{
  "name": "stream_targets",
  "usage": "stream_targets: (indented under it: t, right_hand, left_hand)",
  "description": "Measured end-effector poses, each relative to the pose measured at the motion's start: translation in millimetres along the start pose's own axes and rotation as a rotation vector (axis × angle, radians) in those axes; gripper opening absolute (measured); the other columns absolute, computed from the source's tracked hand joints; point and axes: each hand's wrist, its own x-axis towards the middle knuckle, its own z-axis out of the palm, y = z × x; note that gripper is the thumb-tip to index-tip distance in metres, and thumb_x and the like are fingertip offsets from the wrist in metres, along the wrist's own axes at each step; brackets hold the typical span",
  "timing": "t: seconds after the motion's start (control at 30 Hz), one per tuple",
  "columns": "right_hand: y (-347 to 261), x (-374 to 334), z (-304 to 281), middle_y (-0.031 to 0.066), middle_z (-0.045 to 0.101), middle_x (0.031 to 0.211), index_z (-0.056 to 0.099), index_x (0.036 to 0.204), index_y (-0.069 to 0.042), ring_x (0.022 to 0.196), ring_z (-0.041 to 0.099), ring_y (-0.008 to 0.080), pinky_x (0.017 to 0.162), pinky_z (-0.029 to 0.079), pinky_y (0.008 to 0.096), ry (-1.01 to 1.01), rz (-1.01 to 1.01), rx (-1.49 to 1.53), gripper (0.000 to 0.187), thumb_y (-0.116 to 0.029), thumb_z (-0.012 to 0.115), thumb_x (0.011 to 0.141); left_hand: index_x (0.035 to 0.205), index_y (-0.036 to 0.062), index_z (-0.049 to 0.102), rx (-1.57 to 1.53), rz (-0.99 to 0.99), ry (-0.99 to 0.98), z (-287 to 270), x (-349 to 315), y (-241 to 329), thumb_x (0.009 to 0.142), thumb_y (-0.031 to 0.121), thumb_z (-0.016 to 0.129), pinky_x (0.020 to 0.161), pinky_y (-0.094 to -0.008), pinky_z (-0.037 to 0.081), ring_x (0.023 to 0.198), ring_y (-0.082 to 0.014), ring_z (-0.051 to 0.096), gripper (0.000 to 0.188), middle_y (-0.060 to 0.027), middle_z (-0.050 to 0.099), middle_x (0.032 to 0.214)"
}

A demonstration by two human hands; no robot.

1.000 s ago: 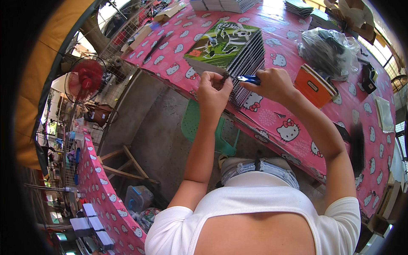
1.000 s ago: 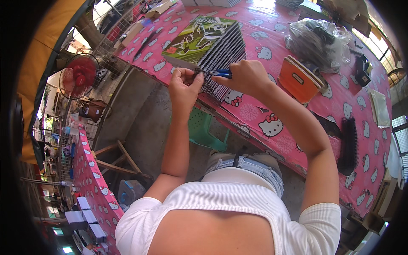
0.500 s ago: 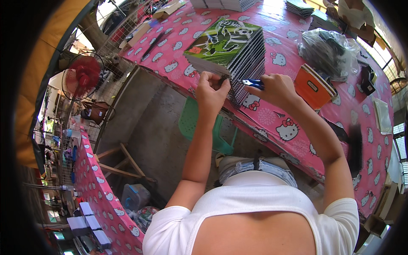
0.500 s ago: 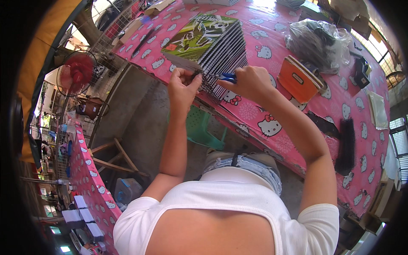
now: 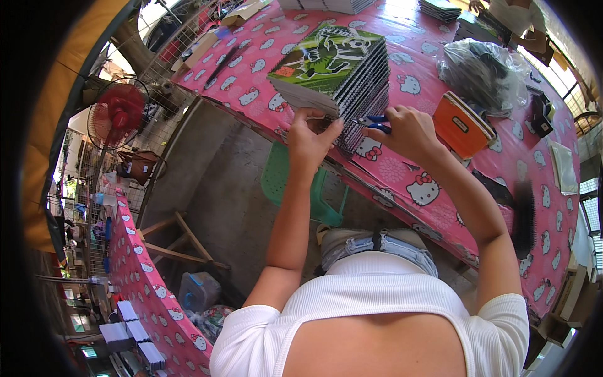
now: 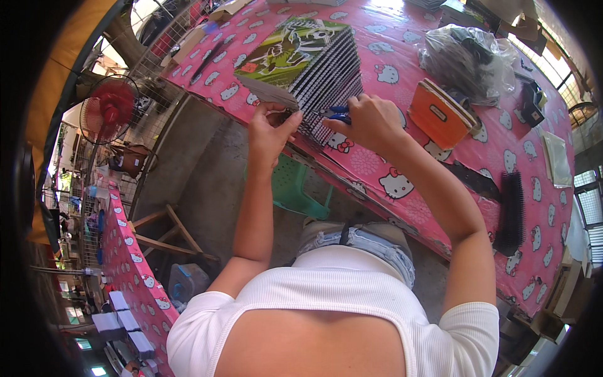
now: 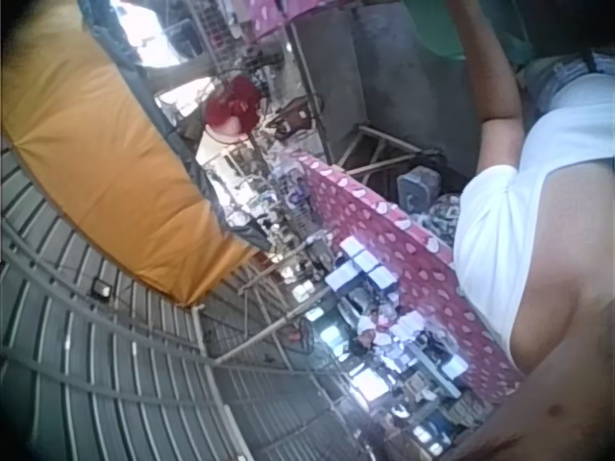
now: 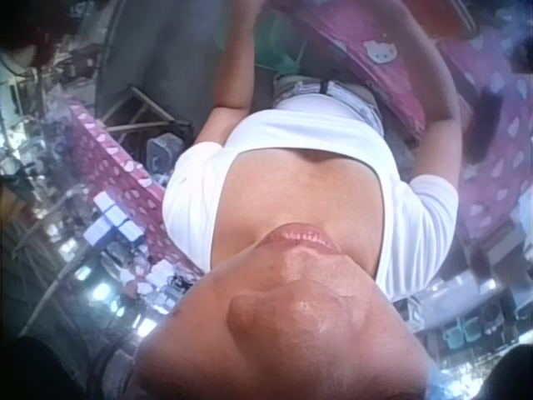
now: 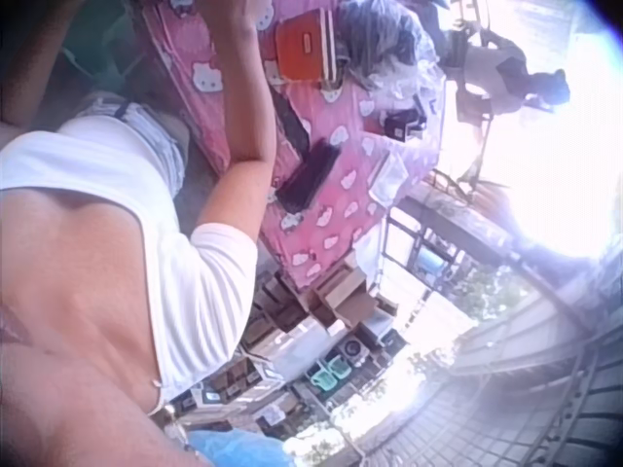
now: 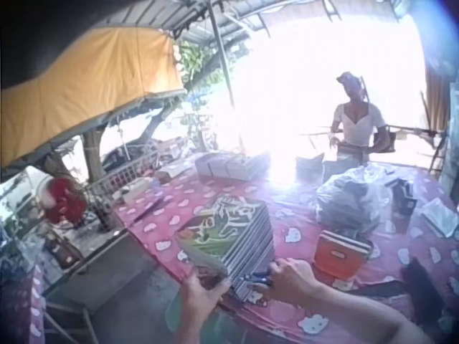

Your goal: The person organizes stacks of notebooks on a table by using a small tool to adjust the binding or edges of the notebooks, then stacks them according to their cover designs, and finally moves a stack of notebooks into a cardboard box on the floor.

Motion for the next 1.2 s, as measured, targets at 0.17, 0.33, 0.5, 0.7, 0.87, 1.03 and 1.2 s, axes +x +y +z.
stream_targets:
  t: [0.17,0.33,0.5,0.7,0.87,1.03,1.2]
  right_hand:
    - [-12,14,4,0.0139,0.057,0.051,0.063,0.058,-0.002,0.05,0.061,0.0329,0.052,0.05,0.0412,-0.088,-0.039,0.028,0.069,-0.068,0.051,0.077]
    - [-13,9,2,0.0145,0.057,0.051,0.063,0.059,-0.002,0.05,0.061,0.033,0.053,0.05,0.041,-0.239,0.052,0.012,0.068,-0.067,0.051,0.077]
    - [-10,8,1,0.0152,0.058,0.053,0.064,0.061,-0.002,0.053,0.062,0.0331,0.054,0.05,0.0414,-0.01,-0.054,0.02,0.068,-0.067,0.052,0.077]
    - [-17,17,-12,0.0145,0.061,0.059,0.063,0.065,-0.001,0.057,0.063,0.0324,0.056,0.051,0.0426,-0.399,0.05,-0.003,0.065,-0.064,0.054,0.078]
    - [7,0,10,0.0144,0.06,0.057,0.063,0.063,-0.001,0.055,0.062,0.0329,0.055,0.05,0.0428,0.066,-0.103,-0.025,0.066,-0.065,0.052,0.078]
    - [-11,8,7,0.0149,0.062,0.065,0.064,0.071,-0.001,0.062,0.064,0.0312,0.058,0.051,0.0407,-0.171,-0.034,-0.004,0.065,-0.065,0.054,0.076]
    - [-9,-1,0,0.014,0.061,0.064,0.063,0.07,-0.001,0.061,0.063,0.0302,0.056,0.05,0.0407,-0.399,0.1,-0.015,0.064,-0.064,0.055,0.076]
  left_hand:
    - [0.1,-0.0033,0.049,0.128,0.109,-0.003,-7,4,-17,0.074,0.006,0.073,0.048,-0.0223,0.047,0.063,-0.0098,0.057,0.037,-0.0081,0.061,0.081]
    - [0.1,-0.0037,0.049,0.057,-0.027,-0.018,-4,0,-10,0.074,0.006,0.072,0.048,-0.0223,0.046,0.06,-0.0101,0.057,0.036,-0.0081,0.061,0.078]
    - [0.099,-0.0041,0.05,0.099,0.038,-0.004,-3,2,-15,0.075,0.006,0.072,0.048,-0.0225,0.047,0.058,-0.0103,0.057,0.034,-0.0084,0.062,0.078]
    - [0.1,-0.0032,0.05,0.108,0.028,0.004,-6,1,-18,0.075,0.007,0.072,0.049,-0.0227,0.047,0.061,-0.0104,0.058,0.034,-0.0087,0.062,0.08]
    - [0.104,-0.0025,0.048,-0.012,-0.08,-0.023,-2,-3,-10,0.075,0.007,0.072,0.049,-0.0225,0.047,0.064,-0.0113,0.06,0.039,-0.0093,0.063,0.081]
    - [0.104,-0.0023,0.048,0.03,-0.044,-0.034,-2,-2,-15,0.075,0.007,0.072,0.047,-0.0222,0.046,0.062,-0.012,0.059,0.038,-0.0097,0.063,0.08]
    - [0.103,-0.0036,0.051,0.064,-0.119,-0.021,-8,0,-17,0.074,0.009,0.074,0.045,-0.0214,0.044,0.059,-0.0106,0.057,0.039,-0.0089,0.063,0.08]
